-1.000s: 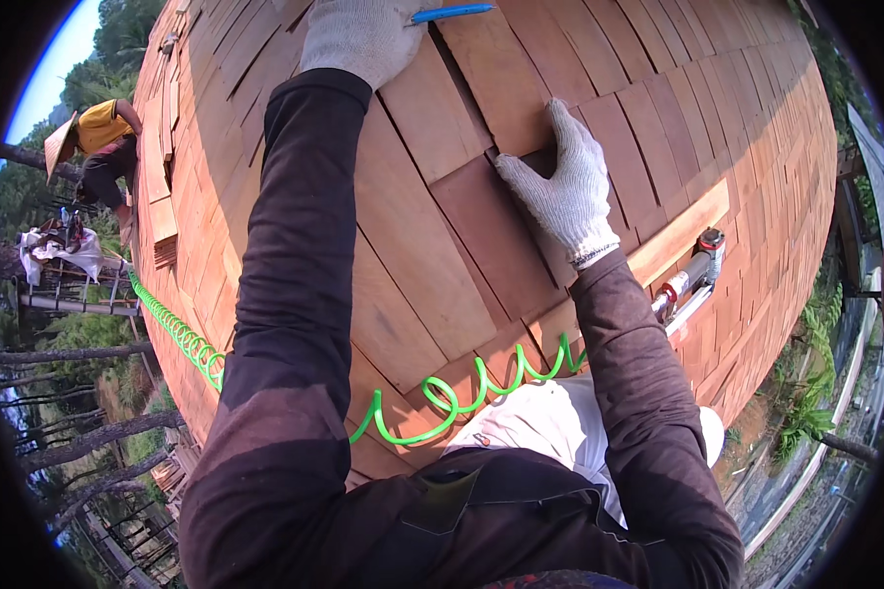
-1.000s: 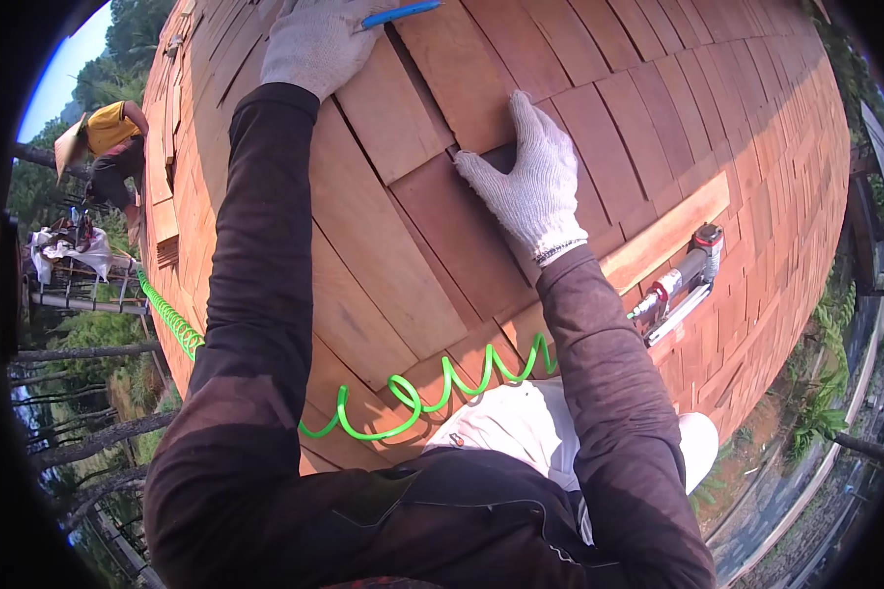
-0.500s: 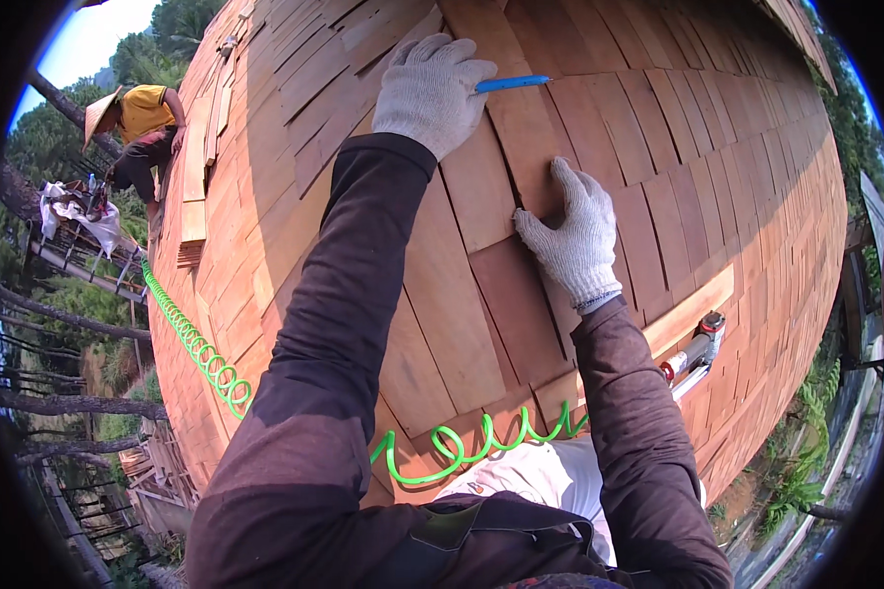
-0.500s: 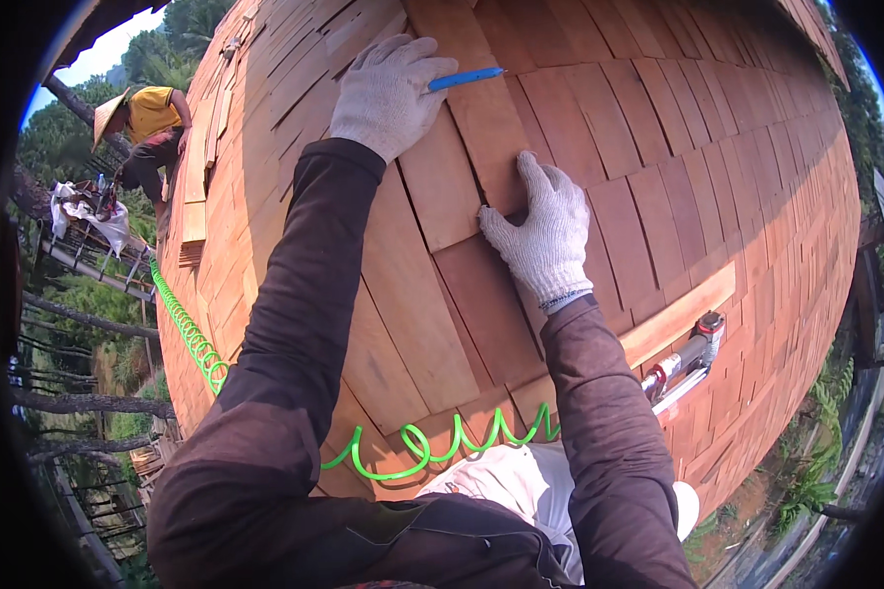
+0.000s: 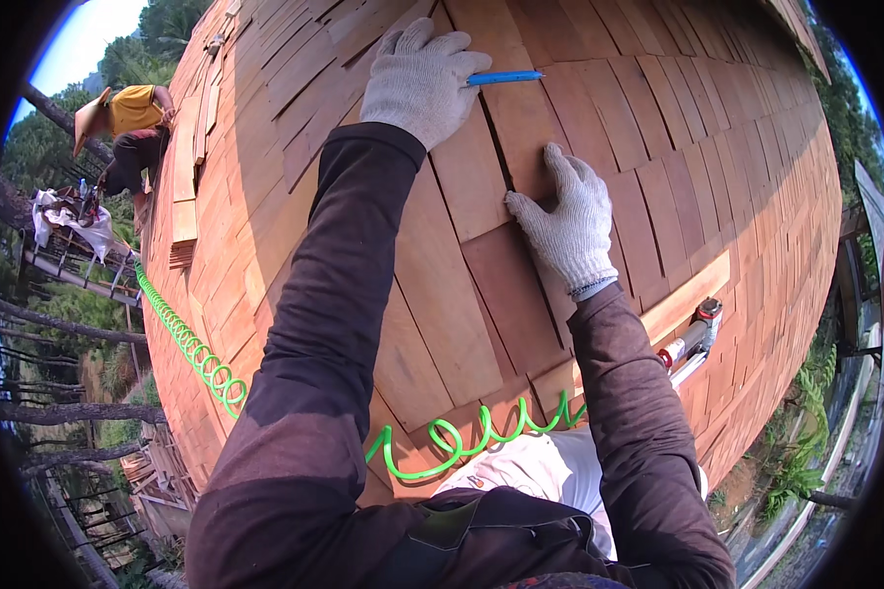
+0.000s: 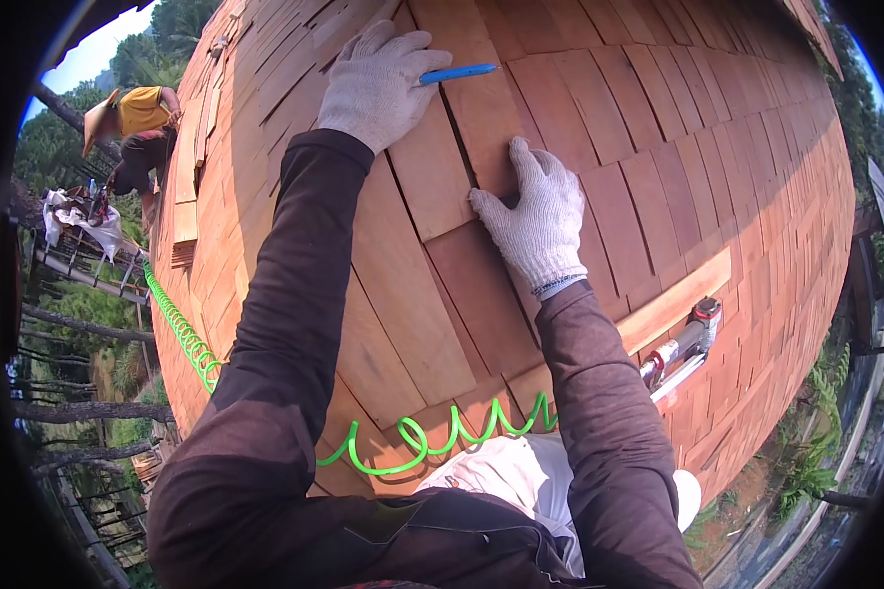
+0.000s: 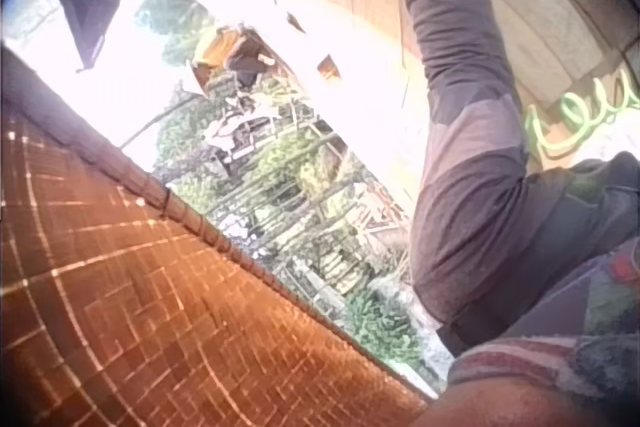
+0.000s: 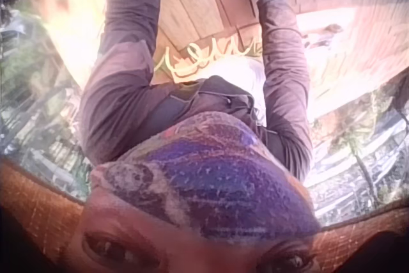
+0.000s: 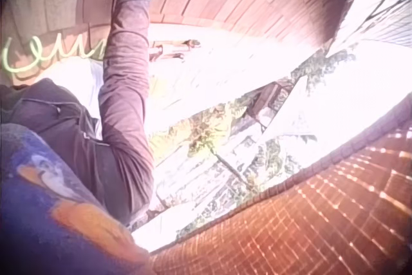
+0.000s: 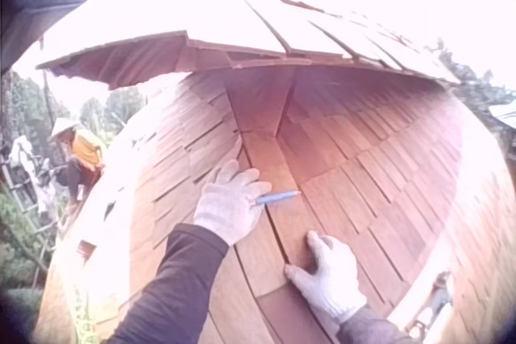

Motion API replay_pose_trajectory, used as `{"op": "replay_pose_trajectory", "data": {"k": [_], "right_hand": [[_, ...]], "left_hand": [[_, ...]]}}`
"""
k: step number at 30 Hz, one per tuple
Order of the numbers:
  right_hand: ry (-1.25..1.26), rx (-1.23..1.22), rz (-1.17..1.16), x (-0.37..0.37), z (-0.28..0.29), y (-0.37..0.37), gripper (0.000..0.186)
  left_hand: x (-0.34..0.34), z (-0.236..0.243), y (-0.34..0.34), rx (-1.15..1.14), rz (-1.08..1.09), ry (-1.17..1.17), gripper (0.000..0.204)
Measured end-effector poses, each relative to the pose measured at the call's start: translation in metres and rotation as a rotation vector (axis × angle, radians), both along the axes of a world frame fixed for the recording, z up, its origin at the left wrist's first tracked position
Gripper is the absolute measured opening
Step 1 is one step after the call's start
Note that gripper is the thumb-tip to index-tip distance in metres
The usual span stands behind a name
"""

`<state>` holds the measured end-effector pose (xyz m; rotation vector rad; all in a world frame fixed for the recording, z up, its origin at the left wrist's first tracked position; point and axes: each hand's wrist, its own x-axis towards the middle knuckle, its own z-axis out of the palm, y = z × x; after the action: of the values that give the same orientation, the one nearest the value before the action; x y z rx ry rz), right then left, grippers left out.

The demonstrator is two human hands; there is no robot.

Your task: The person positions wooden shingles onto a sloped roof and secures them using a pneumatic nail gun. They use a blue pen to mark a shingle held on their lap before placing and nailing it.

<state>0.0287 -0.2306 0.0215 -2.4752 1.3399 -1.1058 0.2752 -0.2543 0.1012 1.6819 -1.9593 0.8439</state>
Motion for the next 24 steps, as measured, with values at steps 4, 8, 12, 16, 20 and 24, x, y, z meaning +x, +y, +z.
{"op": "replay_pose_trajectory", "data": {"k": [4, 8, 12, 16, 20, 24], "right_hand": [[-0.008, -0.003, -0.012, -0.001, -0.007, 0.0, 0.072], [-0.015, -0.031, -0.024, 0.004, -0.016, 0.01, 0.067], [-0.022, -0.031, -0.018, 0.001, -0.027, 0.005, 0.067], [0.03, -0.019, 0.038, -0.005, -0.021, 0.011, 0.068], [0.003, -0.02, 0.09, -0.014, -0.022, 0.011, 0.067], [-0.075, -0.021, 0.102, -0.016, -0.031, 0.003, 0.059]], "left_hand": [[-0.005, 0.003, 0.002, 0.034, 0.036, -0.028, 0.032], [0.0, -0.001, 0.003, -0.027, -0.009, -0.035, 0.029], [-0.006, 0.005, 0.007, 0.0, -0.08, 0.025, 0.031], [-0.006, 0.004, 0.008, -0.023, -0.086, 0.022, 0.027], [-0.006, 0.007, 0.005, -0.025, -0.092, -0.001, 0.025], [-0.004, 0.005, 0.002, -0.002, -0.095, 0.004, 0.025]]}}
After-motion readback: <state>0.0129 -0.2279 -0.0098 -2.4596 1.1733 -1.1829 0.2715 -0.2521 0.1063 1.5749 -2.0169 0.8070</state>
